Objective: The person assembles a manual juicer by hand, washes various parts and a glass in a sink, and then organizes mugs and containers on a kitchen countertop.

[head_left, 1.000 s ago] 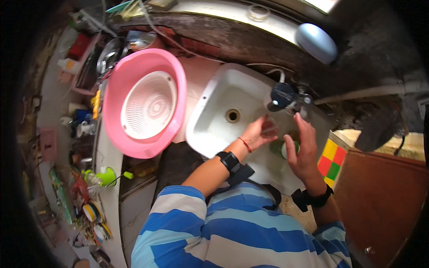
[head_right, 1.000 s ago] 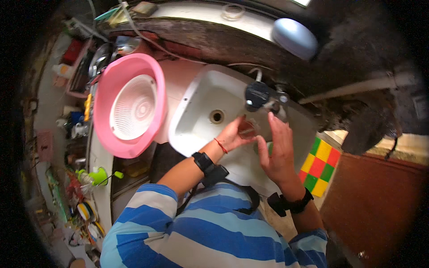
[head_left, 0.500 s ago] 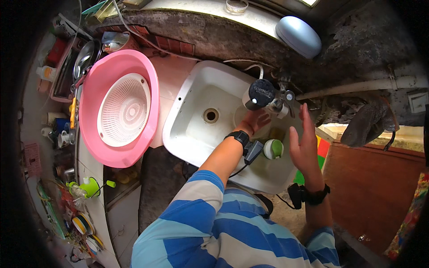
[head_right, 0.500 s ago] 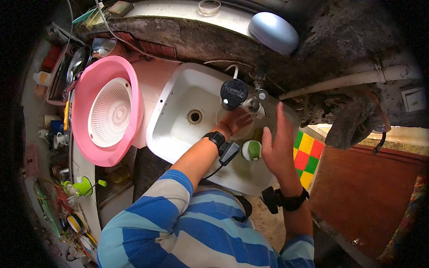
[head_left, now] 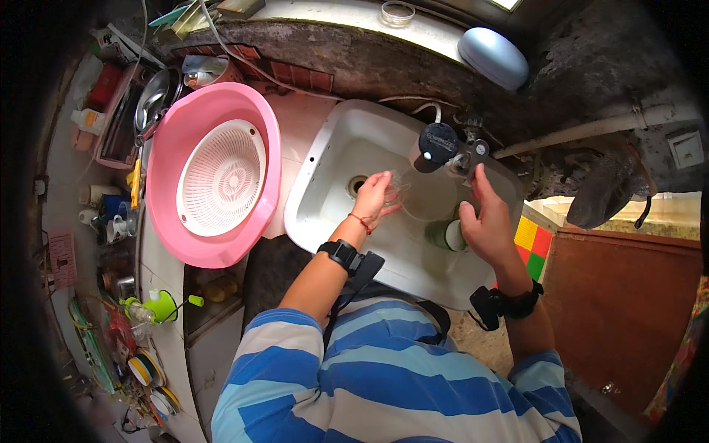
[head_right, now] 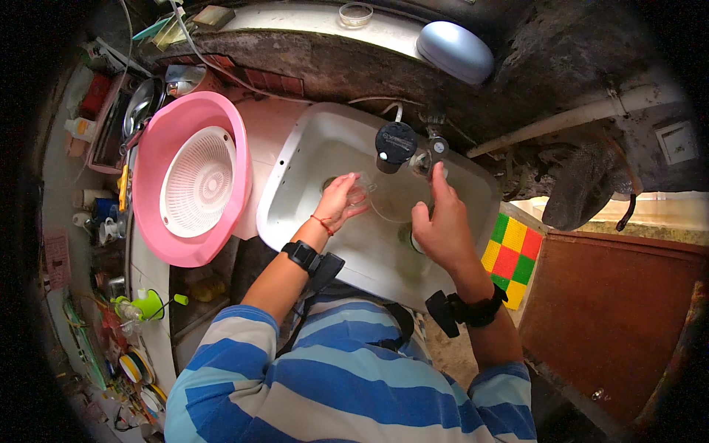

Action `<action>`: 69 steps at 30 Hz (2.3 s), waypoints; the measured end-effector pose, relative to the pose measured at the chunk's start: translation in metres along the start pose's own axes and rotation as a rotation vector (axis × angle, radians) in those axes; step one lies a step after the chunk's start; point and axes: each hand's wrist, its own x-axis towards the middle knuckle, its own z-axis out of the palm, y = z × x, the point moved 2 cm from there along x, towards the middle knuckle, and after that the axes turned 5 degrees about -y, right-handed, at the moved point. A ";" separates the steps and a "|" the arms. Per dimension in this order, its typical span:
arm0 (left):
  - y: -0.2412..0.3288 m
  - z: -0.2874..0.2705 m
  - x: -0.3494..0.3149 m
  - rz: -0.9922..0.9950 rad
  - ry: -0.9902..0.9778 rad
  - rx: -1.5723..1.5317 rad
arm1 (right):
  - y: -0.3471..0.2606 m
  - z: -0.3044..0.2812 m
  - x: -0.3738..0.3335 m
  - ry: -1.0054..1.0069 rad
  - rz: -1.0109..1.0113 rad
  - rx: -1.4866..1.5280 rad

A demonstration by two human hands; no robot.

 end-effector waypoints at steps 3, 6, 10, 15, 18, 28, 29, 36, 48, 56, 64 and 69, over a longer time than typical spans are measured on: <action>0.009 -0.018 -0.019 0.018 0.032 0.020 | -0.032 0.008 -0.007 0.172 -0.121 -0.124; 0.021 -0.032 -0.043 0.041 0.039 -0.024 | -0.049 0.037 -0.025 0.269 -0.362 -0.301; 0.029 -0.042 -0.068 0.027 0.030 -0.062 | 0.011 0.105 -0.024 -0.321 -0.025 -0.336; 0.026 -0.057 -0.098 -0.032 -0.029 0.004 | 0.128 0.175 0.019 -0.462 0.433 -0.685; 0.017 -0.060 -0.097 -0.039 -0.047 0.122 | 0.150 0.172 0.025 -0.405 0.399 -0.744; 0.031 -0.042 -0.111 0.043 -0.283 0.261 | 0.107 0.142 0.039 -0.074 0.062 0.086; 0.037 -0.041 -0.113 0.031 -0.319 0.270 | 0.103 0.140 0.043 -0.066 0.110 0.357; 0.052 -0.051 -0.128 -0.009 -0.432 0.291 | 0.061 0.127 0.026 -0.090 0.139 0.659; 0.036 -0.071 -0.176 0.065 -0.396 0.253 | 0.003 0.110 -0.016 -0.358 0.058 0.154; 0.025 -0.128 -0.287 0.230 0.023 0.083 | -0.023 0.092 -0.048 -0.368 -0.225 -0.162; -0.024 -0.191 -0.443 0.559 0.550 -0.193 | -0.117 0.052 -0.072 0.142 -0.456 -0.098; -0.033 -0.213 -0.498 0.557 0.666 -0.113 | -0.224 0.125 -0.131 -0.132 -1.146 -0.182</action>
